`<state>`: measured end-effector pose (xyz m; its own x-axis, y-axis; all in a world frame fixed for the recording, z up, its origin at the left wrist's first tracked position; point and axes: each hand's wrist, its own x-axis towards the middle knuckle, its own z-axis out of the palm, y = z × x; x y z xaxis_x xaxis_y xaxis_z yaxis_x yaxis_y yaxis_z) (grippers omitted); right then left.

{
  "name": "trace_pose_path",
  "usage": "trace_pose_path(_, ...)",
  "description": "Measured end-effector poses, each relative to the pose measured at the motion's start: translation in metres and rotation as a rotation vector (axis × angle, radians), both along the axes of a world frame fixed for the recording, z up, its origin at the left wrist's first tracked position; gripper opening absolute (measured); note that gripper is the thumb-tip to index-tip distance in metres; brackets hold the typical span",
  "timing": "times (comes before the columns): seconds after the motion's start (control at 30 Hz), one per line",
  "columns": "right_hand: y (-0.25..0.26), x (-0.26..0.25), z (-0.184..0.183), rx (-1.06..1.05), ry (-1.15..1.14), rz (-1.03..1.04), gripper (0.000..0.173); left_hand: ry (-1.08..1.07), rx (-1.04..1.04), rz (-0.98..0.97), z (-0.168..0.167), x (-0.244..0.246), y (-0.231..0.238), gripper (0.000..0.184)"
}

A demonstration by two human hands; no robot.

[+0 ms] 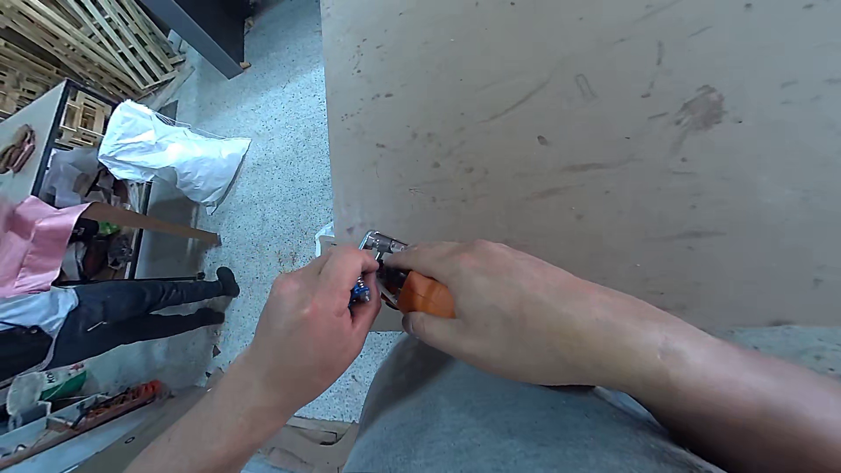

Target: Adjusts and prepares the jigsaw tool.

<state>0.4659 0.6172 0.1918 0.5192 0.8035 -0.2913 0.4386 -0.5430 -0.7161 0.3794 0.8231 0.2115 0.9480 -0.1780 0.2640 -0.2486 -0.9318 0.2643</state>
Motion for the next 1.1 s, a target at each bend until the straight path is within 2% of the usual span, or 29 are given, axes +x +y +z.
trace_pose_path(0.1,0.001,-0.002,-0.002,0.012,-0.011,0.003,0.052,0.013,0.052,-0.004,0.001,-0.001,-0.001,0.009)
trace_pose_path(0.3,-0.002,-0.005,-0.003,0.009,-0.019,0.015,0.054,0.016,-0.132,0.036,0.006,0.0,0.001,0.009)
trace_pose_path(0.7,-0.002,-0.008,0.0,-0.001,-0.023,0.015,0.055,0.027,-0.151,0.042,-0.001,-0.005,-0.001,0.009)
trace_pose_path(0.87,-0.001,-0.008,-0.001,-0.003,-0.018,0.016,0.053,0.005,-0.059,0.033,-0.003,-0.009,-0.004,0.01)
trace_pose_path(1.03,0.0,-0.01,0.0,-0.021,-0.02,0.028,0.055,0.104,-0.199,0.111,-0.003,-0.011,-0.001,0.01)
trace_pose_path(1.1,0.0,-0.01,0.0,-0.02,-0.02,0.025,0.054,0.088,-0.176,0.114,-0.005,-0.014,-0.002,0.01)
